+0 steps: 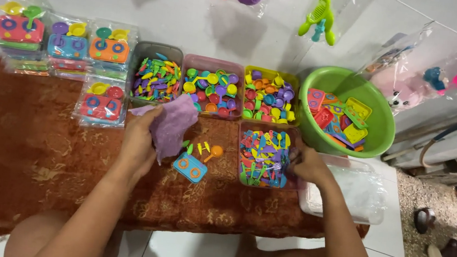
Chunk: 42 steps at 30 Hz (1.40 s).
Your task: The person is cleaning small plastic toys with a cloth and sorting them into various containers and bags.
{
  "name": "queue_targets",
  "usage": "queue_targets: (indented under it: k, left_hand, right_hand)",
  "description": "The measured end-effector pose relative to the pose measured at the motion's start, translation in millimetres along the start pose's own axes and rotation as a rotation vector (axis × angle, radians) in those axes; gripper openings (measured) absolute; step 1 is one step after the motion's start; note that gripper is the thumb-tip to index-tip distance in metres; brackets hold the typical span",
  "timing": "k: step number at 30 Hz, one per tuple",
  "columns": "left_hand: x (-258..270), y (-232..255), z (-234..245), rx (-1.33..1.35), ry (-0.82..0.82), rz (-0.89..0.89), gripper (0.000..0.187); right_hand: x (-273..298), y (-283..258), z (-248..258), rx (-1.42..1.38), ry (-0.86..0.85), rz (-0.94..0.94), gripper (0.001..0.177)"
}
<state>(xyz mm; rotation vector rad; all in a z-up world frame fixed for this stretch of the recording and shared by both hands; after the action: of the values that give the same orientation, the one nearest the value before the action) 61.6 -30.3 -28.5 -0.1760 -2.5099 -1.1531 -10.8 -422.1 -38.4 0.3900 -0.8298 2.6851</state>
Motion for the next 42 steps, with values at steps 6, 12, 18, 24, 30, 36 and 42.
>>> queue_targets:
  k: [6, 12, 18, 24, 30, 36, 42]
  left_hand:
    - [1.0, -22.7, -7.4, 0.005, -0.052, 0.075, 0.02]
    - [18.8, -47.8, -22.0, -0.04, -0.062, 0.1, 0.022]
    - [30.3, -63.5, -28.7, -0.081, -0.082, 0.187, 0.028]
    - [17.7, -67.1, -19.1, -0.074, -0.073, 0.203, 0.029]
    - [30.2, -46.3, -27.1, -0.056, -0.074, 0.177, 0.027]
    - [32.9, -42.2, -28.2, -0.039, -0.067, 0.166, 0.027]
    - [36.5, -37.4, -28.9, -0.022, -0.077, 0.165, 0.026]
  right_hand:
    - [-12.3, 42.2, 2.3, -0.423, 0.141, 0.05, 0.028]
    - [0.6, 3.2, -13.6, -0.673, 0.193, 0.182, 0.022]
    - [13.9, -38.0, -17.1, -0.764, 0.27, 0.345, 0.021]
    - [-6.4, -9.0, 0.0, -0.054, 0.267, 0.163, 0.015]
    - [-40.4, -0.7, -24.9, 0.325, 0.146, -0.065, 0.024]
    - [-71.7, 2.3, -63.4, 0.398, 0.061, -0.133, 0.03]
    - [-96.7, 17.2, -81.0, 0.127, 0.07, -0.125, 0.022]
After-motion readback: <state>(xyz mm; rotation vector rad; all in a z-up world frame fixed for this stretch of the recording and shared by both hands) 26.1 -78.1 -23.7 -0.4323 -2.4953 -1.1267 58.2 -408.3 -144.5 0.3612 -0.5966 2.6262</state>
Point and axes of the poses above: each hand's wrist, its own x-axis away from the middle knuckle, its own z-axis out of the back of the hand, y = z × x, the point moved 4 cm from there along -x, towards the middle knuckle, and after that the axes turned 3 degrees about x, right-handed, at the moved point
